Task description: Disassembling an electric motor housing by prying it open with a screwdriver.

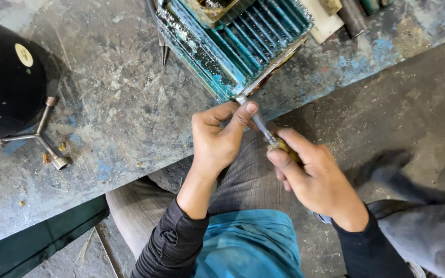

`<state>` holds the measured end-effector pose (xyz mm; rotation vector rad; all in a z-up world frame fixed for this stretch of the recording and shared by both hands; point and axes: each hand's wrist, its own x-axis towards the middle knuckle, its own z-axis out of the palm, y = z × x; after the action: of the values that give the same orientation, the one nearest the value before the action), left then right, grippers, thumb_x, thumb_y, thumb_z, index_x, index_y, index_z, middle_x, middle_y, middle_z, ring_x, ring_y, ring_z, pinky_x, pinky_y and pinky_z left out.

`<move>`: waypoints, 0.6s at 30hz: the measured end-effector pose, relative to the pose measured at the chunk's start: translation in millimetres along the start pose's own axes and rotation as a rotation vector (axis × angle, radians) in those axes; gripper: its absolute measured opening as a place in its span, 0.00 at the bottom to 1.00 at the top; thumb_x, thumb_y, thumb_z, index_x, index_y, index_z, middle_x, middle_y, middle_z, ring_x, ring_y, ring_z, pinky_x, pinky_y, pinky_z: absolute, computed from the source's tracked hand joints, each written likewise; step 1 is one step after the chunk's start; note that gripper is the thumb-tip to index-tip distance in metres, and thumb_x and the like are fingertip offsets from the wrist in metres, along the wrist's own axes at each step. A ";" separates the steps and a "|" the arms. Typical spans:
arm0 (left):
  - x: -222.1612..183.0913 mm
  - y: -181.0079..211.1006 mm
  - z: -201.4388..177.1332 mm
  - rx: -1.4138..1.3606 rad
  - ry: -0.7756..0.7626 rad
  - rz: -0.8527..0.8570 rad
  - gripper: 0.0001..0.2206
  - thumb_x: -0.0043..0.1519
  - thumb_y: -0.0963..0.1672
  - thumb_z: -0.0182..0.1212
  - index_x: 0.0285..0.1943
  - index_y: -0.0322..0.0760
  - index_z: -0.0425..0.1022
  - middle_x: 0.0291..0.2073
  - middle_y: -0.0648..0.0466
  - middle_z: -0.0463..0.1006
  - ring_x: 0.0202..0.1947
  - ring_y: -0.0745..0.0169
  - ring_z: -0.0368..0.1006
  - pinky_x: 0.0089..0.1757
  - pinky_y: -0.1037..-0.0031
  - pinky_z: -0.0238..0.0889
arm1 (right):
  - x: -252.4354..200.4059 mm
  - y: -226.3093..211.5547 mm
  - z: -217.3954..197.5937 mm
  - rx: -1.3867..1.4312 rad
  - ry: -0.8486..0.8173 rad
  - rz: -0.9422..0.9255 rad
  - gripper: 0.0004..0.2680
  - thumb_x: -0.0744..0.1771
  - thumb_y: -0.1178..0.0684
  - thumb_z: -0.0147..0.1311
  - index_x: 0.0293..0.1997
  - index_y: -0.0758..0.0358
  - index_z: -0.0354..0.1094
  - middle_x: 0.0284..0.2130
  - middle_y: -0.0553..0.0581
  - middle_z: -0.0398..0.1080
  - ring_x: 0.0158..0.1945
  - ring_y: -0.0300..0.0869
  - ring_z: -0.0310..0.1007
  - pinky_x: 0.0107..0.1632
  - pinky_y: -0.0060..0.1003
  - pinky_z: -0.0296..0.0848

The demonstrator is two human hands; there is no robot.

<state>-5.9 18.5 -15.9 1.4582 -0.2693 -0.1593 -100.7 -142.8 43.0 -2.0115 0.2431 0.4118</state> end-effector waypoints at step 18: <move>0.2 -8.1 2.0 0.102 0.108 0.094 0.16 0.66 0.45 0.70 0.21 0.44 0.81 0.14 0.57 0.79 0.20 0.75 0.71 0.33 0.79 0.69 | 18.3 21.5 1.1 0.526 -0.111 -0.114 0.10 0.71 0.52 0.49 0.52 0.67 0.72 0.15 0.60 0.68 0.15 0.43 0.72 0.22 0.35 0.68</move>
<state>-5.8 15.6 -23.7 1.5462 -0.2604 0.0090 -91.4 -151.5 17.8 -1.4745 0.1473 0.3433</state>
